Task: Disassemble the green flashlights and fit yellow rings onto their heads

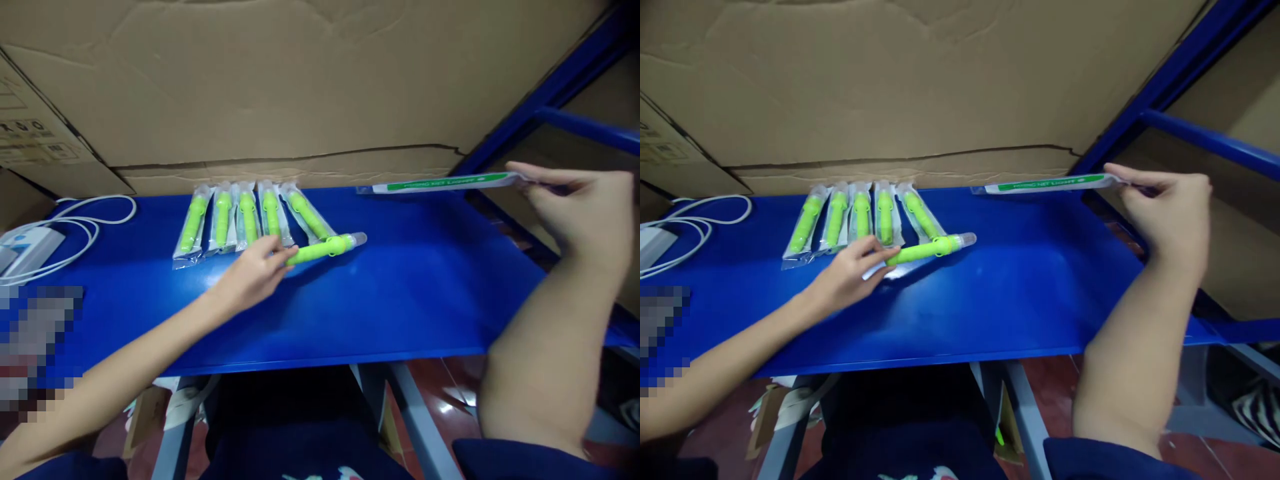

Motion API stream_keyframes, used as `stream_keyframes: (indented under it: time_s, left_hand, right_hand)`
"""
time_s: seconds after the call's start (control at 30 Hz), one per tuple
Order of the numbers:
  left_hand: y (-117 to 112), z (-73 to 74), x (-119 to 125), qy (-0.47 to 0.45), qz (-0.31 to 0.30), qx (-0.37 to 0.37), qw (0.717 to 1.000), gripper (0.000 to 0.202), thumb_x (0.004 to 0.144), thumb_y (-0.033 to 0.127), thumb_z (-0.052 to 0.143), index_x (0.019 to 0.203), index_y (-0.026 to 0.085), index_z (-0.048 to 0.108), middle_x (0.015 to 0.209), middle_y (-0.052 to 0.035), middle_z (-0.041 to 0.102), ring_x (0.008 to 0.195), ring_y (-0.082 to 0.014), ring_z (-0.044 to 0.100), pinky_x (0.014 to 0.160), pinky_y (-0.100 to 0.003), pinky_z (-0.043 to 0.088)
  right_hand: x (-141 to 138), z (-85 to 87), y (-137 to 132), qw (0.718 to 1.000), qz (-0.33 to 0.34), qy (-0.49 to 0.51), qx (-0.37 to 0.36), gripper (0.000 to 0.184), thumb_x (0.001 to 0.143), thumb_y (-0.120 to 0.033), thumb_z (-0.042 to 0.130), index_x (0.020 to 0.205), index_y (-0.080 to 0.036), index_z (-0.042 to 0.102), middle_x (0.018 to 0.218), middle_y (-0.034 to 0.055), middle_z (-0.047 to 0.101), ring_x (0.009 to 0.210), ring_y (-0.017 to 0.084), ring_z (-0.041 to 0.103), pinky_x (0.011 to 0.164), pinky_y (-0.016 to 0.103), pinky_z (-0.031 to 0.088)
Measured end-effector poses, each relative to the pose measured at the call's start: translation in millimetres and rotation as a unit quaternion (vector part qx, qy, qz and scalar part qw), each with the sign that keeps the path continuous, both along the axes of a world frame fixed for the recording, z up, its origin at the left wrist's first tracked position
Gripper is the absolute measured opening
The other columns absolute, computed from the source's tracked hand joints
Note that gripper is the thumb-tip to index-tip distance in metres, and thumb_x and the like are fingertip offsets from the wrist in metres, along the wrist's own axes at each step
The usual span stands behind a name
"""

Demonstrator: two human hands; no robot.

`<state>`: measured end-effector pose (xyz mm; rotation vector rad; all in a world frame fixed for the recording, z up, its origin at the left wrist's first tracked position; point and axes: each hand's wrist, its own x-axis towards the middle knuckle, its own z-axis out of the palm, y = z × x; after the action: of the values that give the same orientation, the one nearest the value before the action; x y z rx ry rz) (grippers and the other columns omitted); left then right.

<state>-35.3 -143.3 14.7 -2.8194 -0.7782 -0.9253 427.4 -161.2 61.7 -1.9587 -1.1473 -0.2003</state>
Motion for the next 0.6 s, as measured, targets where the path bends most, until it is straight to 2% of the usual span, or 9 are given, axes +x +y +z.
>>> stream_keyframes:
  time_s: [0.07, 0.13, 0.17, 0.23, 0.27, 0.33, 0.47, 0.53, 0.6]
  left_hand:
    - [-17, -8.8, 19, 0.039, 0.016, 0.102, 0.994, 0.029, 0.112, 0.023, 0.047, 0.118, 0.009, 0.073, 0.09, -0.0104, 0.072, 0.081, -0.0188, 0.064, 0.073, -0.033, 0.058]
    - [-28, -15.5, 36, 0.066, 0.03, 0.151, 0.986, 0.027, 0.11, 0.02, 0.049, 0.111, 0.007, 0.072, 0.083, -0.0094, 0.071, 0.074, -0.019, 0.064, 0.067, -0.033, 0.056]
    - [-30, -17.7, 45, 0.082, 0.03, 0.16, 0.983, 0.025, 0.108, 0.018, 0.051, 0.105, 0.007, 0.073, 0.082, -0.0098, 0.071, 0.072, -0.02, 0.065, 0.064, -0.034, 0.054]
    - [-31, -19.6, 63, 0.106, 0.021, 0.154, 0.982, 0.025, 0.106, 0.02, 0.056, 0.095, 0.009, 0.075, 0.078, -0.0098, 0.07, 0.07, -0.0209, 0.067, 0.061, -0.035, 0.052]
    - [-29, -19.3, 73, 0.129, 0.025, 0.135, 0.982, 0.025, 0.105, 0.022, 0.058, 0.093, 0.01, 0.076, 0.079, -0.0105, 0.071, 0.073, -0.0212, 0.069, 0.064, -0.035, 0.053]
    - [-23, -16.7, 96, 0.171, 0.044, 0.089, 0.98, 0.028, 0.105, 0.025, 0.059, 0.09, 0.011, 0.078, 0.081, -0.0132, 0.073, 0.079, -0.0232, 0.072, 0.069, -0.037, 0.054]
    - [-10, -8.2, 134, 0.195, 0.072, 0.012, 0.978, 0.024, 0.103, 0.013, 0.06, 0.094, 0.007, 0.081, 0.087, -0.0186, 0.075, 0.088, -0.028, 0.075, 0.072, -0.039, 0.049]
    - [-5, -4.5, 143, 0.202, 0.072, -0.021, 0.977, 0.029, 0.107, 0.028, 0.062, 0.102, 0.006, 0.081, 0.094, -0.0196, 0.077, 0.094, -0.0294, 0.075, 0.077, -0.04, 0.047]
    - [1, -2.5, 142, 0.202, 0.074, -0.042, 0.976, 0.047, 0.108, 0.049, 0.059, 0.111, 0.007, 0.079, 0.099, -0.0196, 0.078, 0.103, -0.0317, 0.074, 0.084, -0.042, 0.048]
  right_hand:
    - [1, -11.7, -15, 0.999, 0.002, 0.011, -0.042, 0.054, 0.089, 0.0, 0.06, 0.132, -0.023, 0.083, 0.123, 0.0205, 0.081, 0.108, 0.03, 0.083, 0.089, 0.045, 0.066]
    - [2, -32.3, -29, 0.99, 0.06, -0.093, -0.085, 0.059, 0.085, 0.002, 0.055, 0.132, -0.022, 0.083, 0.141, 0.0167, 0.074, 0.14, 0.031, 0.068, 0.124, 0.047, 0.051]
    - [2, -44.4, -35, 0.982, 0.073, -0.125, -0.118, 0.057, 0.088, -0.004, 0.055, 0.135, -0.02, 0.081, 0.145, 0.0179, 0.071, 0.144, 0.032, 0.065, 0.128, 0.048, 0.047]
    - [2, -67.5, -43, 0.965, 0.092, -0.141, -0.203, 0.054, 0.095, -0.029, 0.058, 0.144, -0.014, 0.074, 0.153, 0.0231, 0.063, 0.148, 0.037, 0.06, 0.129, 0.054, 0.045]
    - [1, -76.5, -46, 0.953, 0.114, -0.137, -0.246, 0.063, 0.094, -0.039, 0.059, 0.151, -0.014, 0.068, 0.16, 0.0226, 0.057, 0.153, 0.038, 0.054, 0.131, 0.057, 0.041]
    - [-2, -85.9, -47, 0.943, 0.128, -0.121, -0.281, 0.074, 0.094, -0.051, 0.051, 0.158, -0.014, 0.061, 0.167, 0.0216, 0.049, 0.16, 0.038, 0.046, 0.134, 0.06, 0.034]
    - [-16, -76.7, -37, 0.959, 0.124, -0.1, -0.237, 0.083, 0.095, -0.056, 0.041, 0.155, -0.002, 0.062, 0.169, 0.0294, 0.045, 0.163, 0.038, 0.041, 0.133, 0.052, 0.036]
    - [-29, -68.4, -30, 0.967, 0.132, -0.106, -0.189, 0.081, 0.094, -0.053, 0.043, 0.148, 0.003, 0.065, 0.165, 0.0342, 0.048, 0.161, 0.042, 0.044, 0.133, 0.054, 0.037]
    - [-47, -63.3, -24, 0.965, 0.189, -0.114, -0.14, 0.071, 0.095, -0.05, 0.046, 0.141, -0.001, 0.069, 0.159, 0.0326, 0.056, 0.154, 0.043, 0.053, 0.13, 0.056, 0.041]
